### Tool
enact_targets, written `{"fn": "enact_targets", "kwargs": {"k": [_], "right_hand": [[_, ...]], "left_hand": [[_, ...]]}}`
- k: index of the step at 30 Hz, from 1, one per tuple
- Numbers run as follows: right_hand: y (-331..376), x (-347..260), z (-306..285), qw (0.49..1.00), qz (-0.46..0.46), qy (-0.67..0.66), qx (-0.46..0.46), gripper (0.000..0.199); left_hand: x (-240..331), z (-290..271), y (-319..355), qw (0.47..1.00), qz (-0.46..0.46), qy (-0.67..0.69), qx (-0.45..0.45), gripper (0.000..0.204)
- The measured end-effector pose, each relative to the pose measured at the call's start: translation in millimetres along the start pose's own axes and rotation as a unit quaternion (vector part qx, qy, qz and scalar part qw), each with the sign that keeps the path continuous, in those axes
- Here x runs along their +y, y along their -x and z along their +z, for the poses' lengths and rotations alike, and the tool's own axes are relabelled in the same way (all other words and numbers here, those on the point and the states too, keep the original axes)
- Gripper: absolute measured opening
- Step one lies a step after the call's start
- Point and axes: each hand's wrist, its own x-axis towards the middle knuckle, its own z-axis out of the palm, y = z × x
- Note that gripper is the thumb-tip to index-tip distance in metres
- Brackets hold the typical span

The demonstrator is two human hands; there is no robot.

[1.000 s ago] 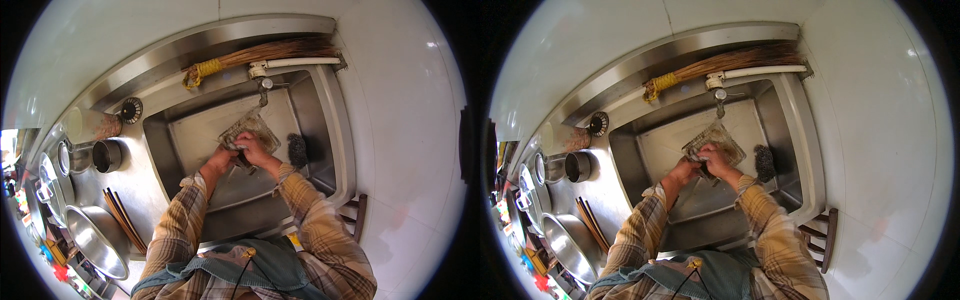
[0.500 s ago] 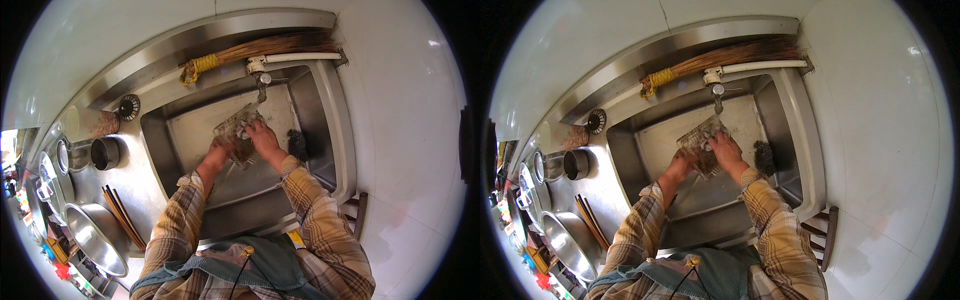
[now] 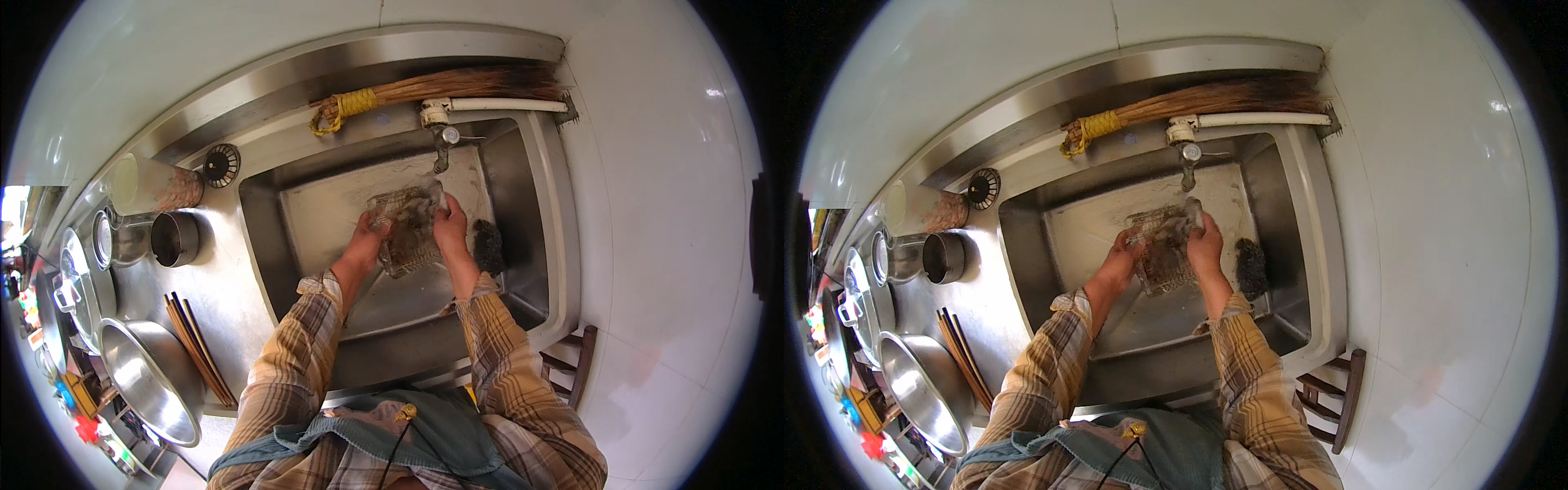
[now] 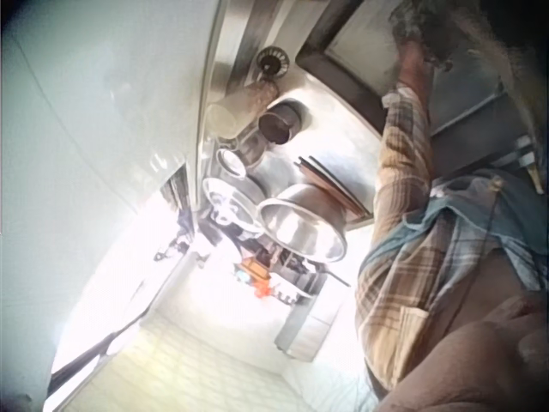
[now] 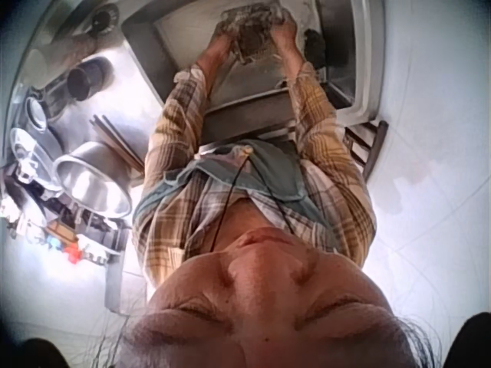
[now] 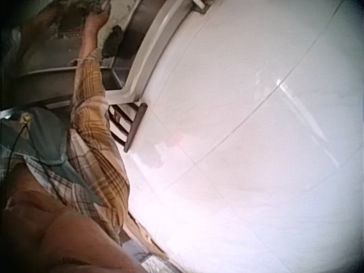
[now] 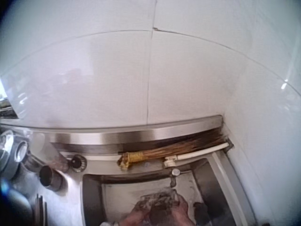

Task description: The person sweeps the floor with a broom, collects food scraps into a tray, disposes of them in a trash bag, washes the tray in the kitchen sink, and returns it to the table. They then pick up and arrange small items on the table.

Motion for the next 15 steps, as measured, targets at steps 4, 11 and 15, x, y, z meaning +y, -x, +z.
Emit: {"fn": "enact_targets", "kwargs": {"k": [4, 11, 15], "right_hand": [[-25.8, 20.3, 21.7, 0.995, -0.085, 0.006, 0.046, 0.04], [0.7, 1.7, -7.0, 0.893, -0.371, 0.186, -0.173, 0.034], [-11.7, -3.4, -47.9, 0.863, -0.372, 0.308, -0.147, 0.03]], "left_hand": [[10.7, 26.0, -4.4, 0.998, -0.027, 0.055, -0.021, 0.044], [3.0, 18.4, -24.9, 0.992, -0.007, 0.124, -0.013, 0.039], [12.1, 14.7, -23.2, 0.997, -0.005, 0.082, -0.007, 0.039]]}}
